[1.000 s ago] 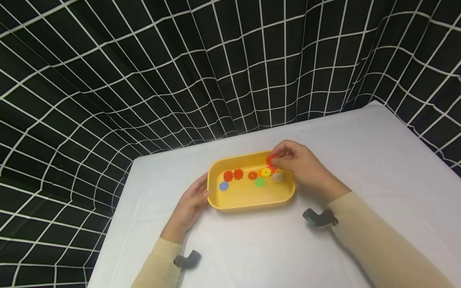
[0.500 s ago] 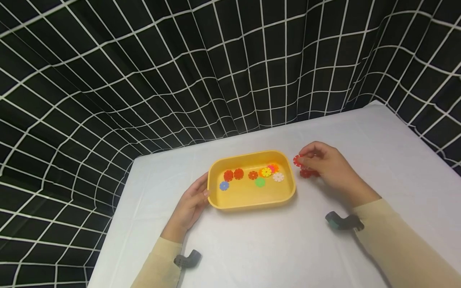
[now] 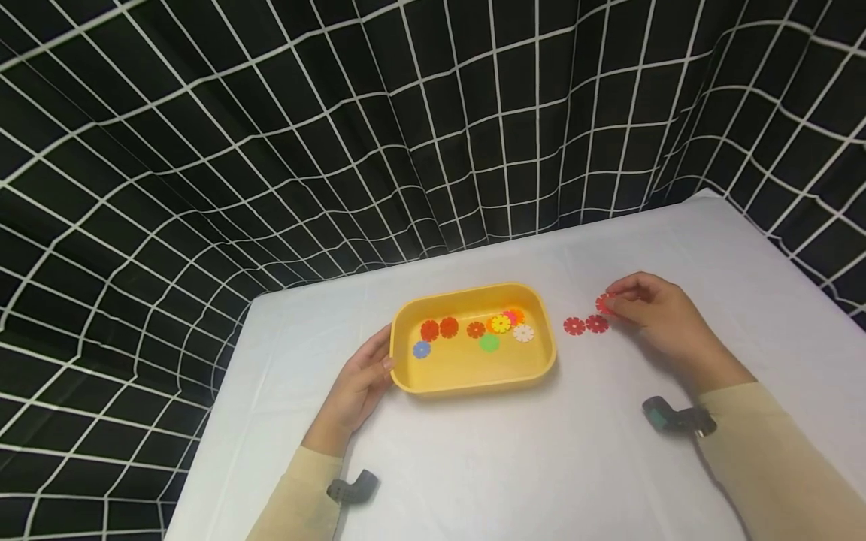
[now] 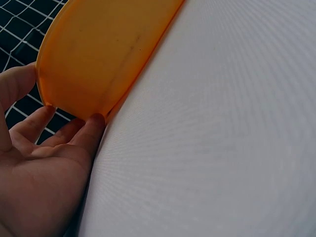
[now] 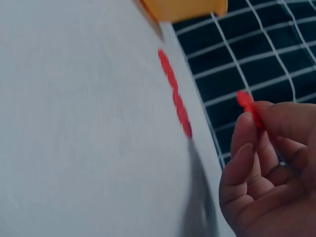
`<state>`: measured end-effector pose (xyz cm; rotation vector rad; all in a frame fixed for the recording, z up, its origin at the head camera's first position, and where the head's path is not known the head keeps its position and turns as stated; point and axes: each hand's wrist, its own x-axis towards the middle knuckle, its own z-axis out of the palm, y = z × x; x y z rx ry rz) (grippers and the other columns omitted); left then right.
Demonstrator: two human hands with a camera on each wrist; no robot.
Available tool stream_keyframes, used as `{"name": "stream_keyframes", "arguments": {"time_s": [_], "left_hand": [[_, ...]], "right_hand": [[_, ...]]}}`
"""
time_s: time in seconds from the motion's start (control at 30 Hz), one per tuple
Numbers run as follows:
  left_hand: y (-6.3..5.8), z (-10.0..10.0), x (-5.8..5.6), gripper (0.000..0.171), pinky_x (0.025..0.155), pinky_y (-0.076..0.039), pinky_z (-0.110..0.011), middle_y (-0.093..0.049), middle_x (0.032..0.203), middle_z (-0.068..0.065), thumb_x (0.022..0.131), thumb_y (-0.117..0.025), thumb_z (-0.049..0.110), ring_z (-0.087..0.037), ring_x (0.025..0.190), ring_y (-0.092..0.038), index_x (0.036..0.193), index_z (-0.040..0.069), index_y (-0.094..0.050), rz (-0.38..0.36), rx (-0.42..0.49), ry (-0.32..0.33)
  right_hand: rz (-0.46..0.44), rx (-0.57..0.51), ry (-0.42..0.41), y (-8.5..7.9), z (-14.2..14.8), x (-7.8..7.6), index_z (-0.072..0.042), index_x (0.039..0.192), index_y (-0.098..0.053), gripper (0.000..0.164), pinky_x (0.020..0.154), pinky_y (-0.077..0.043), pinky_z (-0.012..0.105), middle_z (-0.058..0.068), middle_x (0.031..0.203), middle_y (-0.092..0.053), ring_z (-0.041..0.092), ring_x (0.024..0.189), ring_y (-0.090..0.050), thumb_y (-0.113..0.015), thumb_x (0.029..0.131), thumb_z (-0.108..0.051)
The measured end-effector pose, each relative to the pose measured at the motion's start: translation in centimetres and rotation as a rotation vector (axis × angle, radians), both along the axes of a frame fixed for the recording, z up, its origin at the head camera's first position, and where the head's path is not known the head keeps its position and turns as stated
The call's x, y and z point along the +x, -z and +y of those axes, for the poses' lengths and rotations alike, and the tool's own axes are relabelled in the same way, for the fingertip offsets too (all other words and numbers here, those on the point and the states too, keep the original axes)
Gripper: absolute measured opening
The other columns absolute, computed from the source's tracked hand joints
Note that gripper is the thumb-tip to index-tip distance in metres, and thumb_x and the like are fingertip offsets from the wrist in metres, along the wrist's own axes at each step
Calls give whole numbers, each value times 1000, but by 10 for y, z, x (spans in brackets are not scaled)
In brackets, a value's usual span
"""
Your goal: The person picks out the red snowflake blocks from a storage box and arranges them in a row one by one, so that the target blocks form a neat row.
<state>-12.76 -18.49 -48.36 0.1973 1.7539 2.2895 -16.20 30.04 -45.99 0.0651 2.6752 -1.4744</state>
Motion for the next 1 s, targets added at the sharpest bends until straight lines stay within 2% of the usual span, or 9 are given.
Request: {"name": "stream_keyframes", "arguments": {"time_s": [0.1, 0.27, 0.4, 0.53, 0.77, 1.0], "left_hand": [[0, 0, 0, 60, 118, -45, -39, -45, 168, -9, 107, -56, -6, -27, 153, -43, 165, 5, -45, -4, 1, -4], [1, 0, 0, 59, 118, -45, -39, -46, 167, -8, 107, -56, -6, -26, 152, -44, 165, 6, -46, -10, 1, -6], [1, -1, -1, 59, 118, -45, -40, -46, 167, -8, 107, -56, -6, -25, 152, -45, 164, 6, -46, -8, -1, -7], [1, -1, -1, 59, 118, -45, -40, -46, 167, -8, 107, -57, -6, -25, 152, -44, 164, 6, -47, -4, -1, -4], [2, 0, -1, 60, 118, -44, -40, -44, 168, -9, 107, -57, -5, -26, 154, -43, 165, 5, -45, 2, 6, 5], [3, -1, -1, 60, 118, -45, -39, -45, 167, -8, 107, -57, -5, -25, 153, -44, 164, 7, -46, -2, -5, 0]], "right_hand": [[-2, 60, 8, 5, 7, 0, -3, 136, -63, 48, 76, -52, 12, 20, 125, -71, 27, 106, -62, -65, 110, -43], [-8, 114, 10, 9, 17, -1, 1, 134, -63, 48, 83, -49, 29, 26, 127, -68, 40, 117, -55, -62, 112, -41], [-4, 129, 1, 12, 21, -1, 3, 134, -63, 44, 91, -50, 50, 29, 128, -65, 47, 120, -51, -62, 112, -36], [-4, 171, -29, 11, 20, 1, 4, 131, -63, 36, 94, -47, 70, 29, 124, -64, 50, 117, -52, -64, 111, -25], [4, 229, -65, 8, 17, 2, 6, 127, -66, 29, 94, -49, 71, 27, 120, -65, 49, 114, -53, -63, 111, -18], [-8, 234, -65, 8, 15, 2, 6, 128, -67, 36, 95, -50, 72, 27, 120, -65, 50, 115, -53, -67, 110, -26]]}}
